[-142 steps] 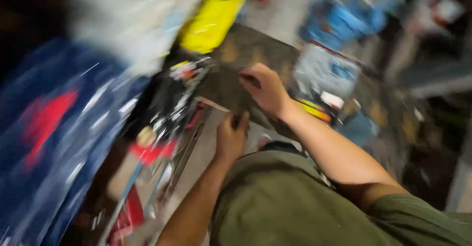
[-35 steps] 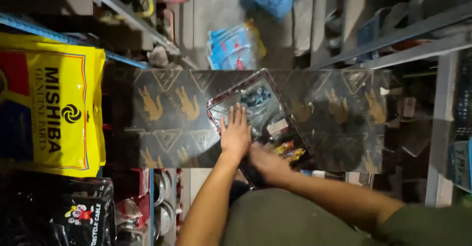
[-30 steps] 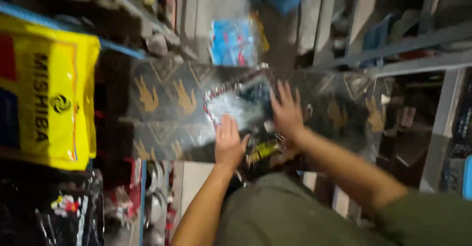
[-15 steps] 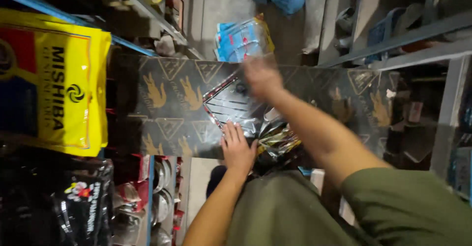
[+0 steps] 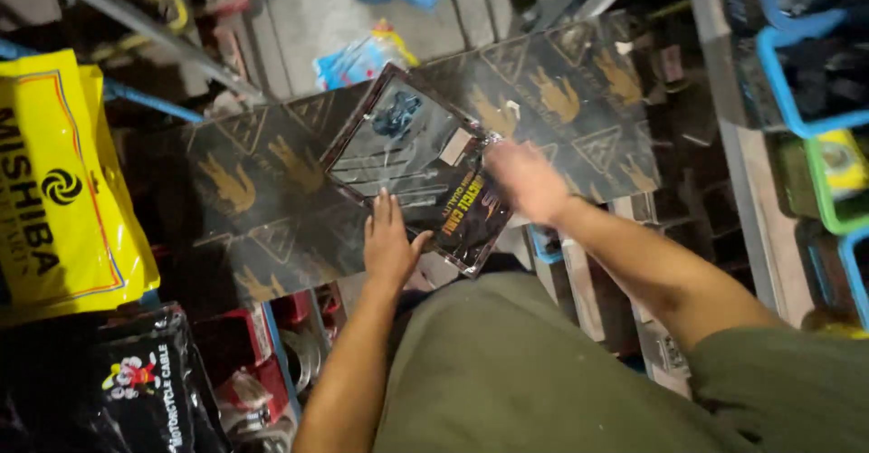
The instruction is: The person handles several plastic-wrapped packages containing motorcycle parts on a cluttered workbench. They pick up, inspect, and stack the packages, which include items like cables and brake pads, while moving them around the workspace.
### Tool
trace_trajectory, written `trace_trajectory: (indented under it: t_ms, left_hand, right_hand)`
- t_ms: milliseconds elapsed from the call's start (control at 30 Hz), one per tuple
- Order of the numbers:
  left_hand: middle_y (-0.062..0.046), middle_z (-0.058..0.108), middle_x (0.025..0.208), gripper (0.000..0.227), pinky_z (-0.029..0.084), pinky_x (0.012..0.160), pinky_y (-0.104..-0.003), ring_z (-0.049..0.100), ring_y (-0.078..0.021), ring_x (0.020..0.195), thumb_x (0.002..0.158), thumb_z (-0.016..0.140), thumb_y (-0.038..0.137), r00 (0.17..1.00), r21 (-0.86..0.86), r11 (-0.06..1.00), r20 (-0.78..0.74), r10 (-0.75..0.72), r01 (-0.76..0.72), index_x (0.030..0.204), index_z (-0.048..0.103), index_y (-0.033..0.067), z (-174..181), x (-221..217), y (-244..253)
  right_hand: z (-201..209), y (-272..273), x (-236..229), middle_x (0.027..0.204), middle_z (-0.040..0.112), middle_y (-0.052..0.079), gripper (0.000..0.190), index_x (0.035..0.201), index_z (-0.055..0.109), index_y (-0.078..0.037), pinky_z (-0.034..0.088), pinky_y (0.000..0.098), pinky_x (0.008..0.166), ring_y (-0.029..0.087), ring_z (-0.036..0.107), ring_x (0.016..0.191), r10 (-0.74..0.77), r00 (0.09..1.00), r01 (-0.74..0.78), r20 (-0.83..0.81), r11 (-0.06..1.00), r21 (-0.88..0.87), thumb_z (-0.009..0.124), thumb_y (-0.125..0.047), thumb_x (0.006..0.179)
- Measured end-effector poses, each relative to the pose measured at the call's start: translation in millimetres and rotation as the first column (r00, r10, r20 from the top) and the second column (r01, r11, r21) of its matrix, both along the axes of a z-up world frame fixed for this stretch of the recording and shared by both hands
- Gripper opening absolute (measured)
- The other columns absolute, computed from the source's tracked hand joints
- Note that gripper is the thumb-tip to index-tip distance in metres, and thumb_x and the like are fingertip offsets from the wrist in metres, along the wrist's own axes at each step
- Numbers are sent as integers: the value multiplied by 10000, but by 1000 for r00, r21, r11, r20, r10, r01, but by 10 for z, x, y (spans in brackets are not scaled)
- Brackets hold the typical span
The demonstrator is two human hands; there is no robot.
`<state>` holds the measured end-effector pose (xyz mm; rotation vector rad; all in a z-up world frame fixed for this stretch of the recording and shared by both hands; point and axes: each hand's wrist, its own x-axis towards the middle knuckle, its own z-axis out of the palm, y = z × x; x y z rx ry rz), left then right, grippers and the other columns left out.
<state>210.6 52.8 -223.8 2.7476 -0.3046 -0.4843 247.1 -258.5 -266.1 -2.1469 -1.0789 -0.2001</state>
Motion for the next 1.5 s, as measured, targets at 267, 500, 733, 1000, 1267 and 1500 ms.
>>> trace_trajectory:
  t_ms: [267,500,733,1000,1267,1500]
  left_hand:
    - [-335,121,1580,1130,334,1199,-493,316,-486,1448,769,852,166,850,-323,806,6,526,-496,1601,125,-68,-341,-367,-444]
    - [-332,312,1419,1160,442,1119,-553,478,-555,1315,725,886,68,569,-331,502,-148,809,-799,1589,123,-59,-662,-34,-476]
    - [-247,592,1212,747,523,969,-475,646,-411,1167,693,884,208,374,-313,284,-282,883,-906,1291,495,-15,-1659,259,-519]
    - [-217,733,1006,474,582,851,-470,748,-357,991,797,848,119,151,-152,75,-588,794,-986,1124,628,-146,-1232,489,-231]
    - [-113,766,806,148,580,754,-417,753,-322,910,764,725,199,413,-299,309,-397,820,-903,846,800,102,-1664,421,-22]
    - [-272,697,861,181,521,772,-453,704,-365,890,873,731,137,411,-724,209,-113,904,-658,905,715,-40,-190,129,150]
  right_hand:
    - [-698,1439,-1246,1401,579,264,593,1433,541,22,468,528,995,471,571,1261,-603,710,704,364,611,-362,570,-137,862]
    - [-892,299,-704,1453,591,184,461,1418,595,-53,381,496,1166,354,544,1366,-470,732,674,493,609,-418,491,-230,1005]
    - [-900,954,-824,1496,488,278,508,1434,509,71,354,533,1160,418,490,1358,-609,688,723,394,532,-441,497,-129,967]
    - [-34,1468,-839,1509,514,172,694,1480,474,-11,440,400,1131,356,513,1388,-261,938,203,-228,947,-248,692,-220,855]
    - [-136,1675,-766,1002,583,192,651,1332,611,0,519,340,528,308,614,789,-264,897,421,354,753,-506,711,-193,719]
    - [327,1513,-556,1007,613,172,819,1369,518,-70,620,498,666,396,695,822,-388,900,238,-199,819,-522,784,-117,596]
